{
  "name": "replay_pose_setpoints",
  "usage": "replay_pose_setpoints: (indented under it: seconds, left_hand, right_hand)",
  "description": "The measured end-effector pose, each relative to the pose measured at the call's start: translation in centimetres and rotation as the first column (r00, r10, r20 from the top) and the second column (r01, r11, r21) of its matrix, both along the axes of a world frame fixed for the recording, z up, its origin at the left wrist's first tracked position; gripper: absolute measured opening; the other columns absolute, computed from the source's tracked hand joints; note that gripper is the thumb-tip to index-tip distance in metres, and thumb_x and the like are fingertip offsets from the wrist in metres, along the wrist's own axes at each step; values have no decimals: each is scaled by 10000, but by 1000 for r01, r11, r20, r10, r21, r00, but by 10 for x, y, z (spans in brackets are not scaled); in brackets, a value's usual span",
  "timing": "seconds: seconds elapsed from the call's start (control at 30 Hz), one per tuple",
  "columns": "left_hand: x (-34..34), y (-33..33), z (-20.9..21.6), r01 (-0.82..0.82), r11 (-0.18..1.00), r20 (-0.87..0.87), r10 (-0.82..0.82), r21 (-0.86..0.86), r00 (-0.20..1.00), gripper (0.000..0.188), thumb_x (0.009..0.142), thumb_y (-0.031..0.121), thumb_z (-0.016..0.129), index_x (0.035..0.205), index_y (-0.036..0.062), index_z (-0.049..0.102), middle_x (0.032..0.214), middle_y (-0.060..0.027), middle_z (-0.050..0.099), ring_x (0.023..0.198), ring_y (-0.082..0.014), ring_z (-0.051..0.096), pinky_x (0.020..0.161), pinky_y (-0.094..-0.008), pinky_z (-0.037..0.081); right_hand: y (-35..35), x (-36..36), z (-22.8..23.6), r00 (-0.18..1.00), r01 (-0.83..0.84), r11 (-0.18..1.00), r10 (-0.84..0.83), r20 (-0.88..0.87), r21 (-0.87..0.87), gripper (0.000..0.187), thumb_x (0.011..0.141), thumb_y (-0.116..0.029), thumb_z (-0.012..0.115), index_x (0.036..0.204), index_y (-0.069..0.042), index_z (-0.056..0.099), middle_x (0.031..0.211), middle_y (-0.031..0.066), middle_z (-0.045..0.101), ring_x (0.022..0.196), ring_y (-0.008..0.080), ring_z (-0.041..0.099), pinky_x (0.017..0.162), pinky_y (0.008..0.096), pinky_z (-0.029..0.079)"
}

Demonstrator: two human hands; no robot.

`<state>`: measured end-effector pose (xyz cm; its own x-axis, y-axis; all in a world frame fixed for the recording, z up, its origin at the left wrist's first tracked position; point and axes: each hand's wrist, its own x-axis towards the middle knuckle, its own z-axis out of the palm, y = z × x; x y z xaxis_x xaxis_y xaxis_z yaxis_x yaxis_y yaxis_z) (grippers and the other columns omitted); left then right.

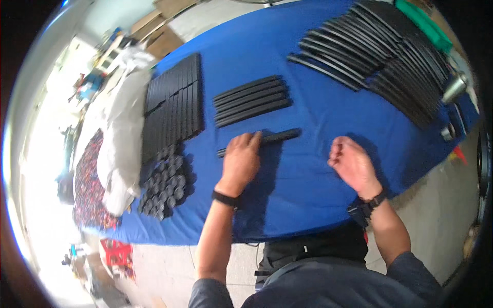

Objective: The person repeatedly picks up a black cylindrical tube and a small circular cap from a blue table. They insert the cap into the end of the tube and then place the assembled unit onto a growing pile of similar items. The process is repeated continuously throughout the clip.

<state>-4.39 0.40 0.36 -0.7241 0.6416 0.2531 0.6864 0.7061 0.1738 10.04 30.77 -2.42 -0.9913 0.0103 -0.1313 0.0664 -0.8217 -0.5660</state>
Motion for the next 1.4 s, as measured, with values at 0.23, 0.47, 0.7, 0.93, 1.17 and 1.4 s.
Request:
replay_pose_setpoints:
  seconds: [0.23,0.47,0.7,0.93,1.17,1.4]
  left_hand:
    - [45,22,51,409,873,2,-425,264,905,326,740,37,672,1048,128,731,954,-86,587,975,-308,632,1162,-596,388]
    - [81,51,46,578,753,-104,-578,314,810,328,761,83,718,1087,104,753,1133,-112,662,1169,-310,639,1175,-548,399]
    - [62,-34,44,37,932,-61,-15,361,998,334,845,77,756,1176,62,713,1208,-132,711,1237,-344,630,1007,-458,547]
    - [10,-167,32,-584,804,-144,594,112,791,349,872,244,741,1162,50,728,1192,-143,671,1171,-342,580,1013,-446,484]
    - [-13,-186,26,-637,768,-162,622,-62,766,286,874,251,731,1102,79,751,1206,-116,652,1213,-337,560,1018,-463,485]
    - [-24,-185,22,-480,874,-188,460,-78,868,322,836,180,753,1146,96,744,1159,-112,680,1159,-312,598,1003,-441,492]
  right_hand:
    - [-17,1,23,962,-259,964,252,101,61,695,1031,-519,557,1436,41,488,1362,215,610,1239,305,622,1050,445,513]
    - [-23,17,25,724,-674,652,676,138,346,424,932,-223,730,1242,-3,542,943,168,703,701,254,728,631,405,628]
    - [-30,13,40,853,-518,833,486,191,194,382,936,-153,670,1249,-3,509,842,110,633,627,195,667,549,325,577]
    - [-29,11,36,857,-510,837,474,200,198,306,948,-121,676,1185,2,527,777,66,613,602,144,632,494,299,544]
    - [-30,11,38,844,-533,815,495,205,228,310,943,-117,682,1183,7,529,773,62,605,606,134,632,507,294,551]
    - [-29,11,38,844,-536,808,498,201,244,287,948,-120,677,1169,2,541,770,60,601,611,130,629,507,293,548]
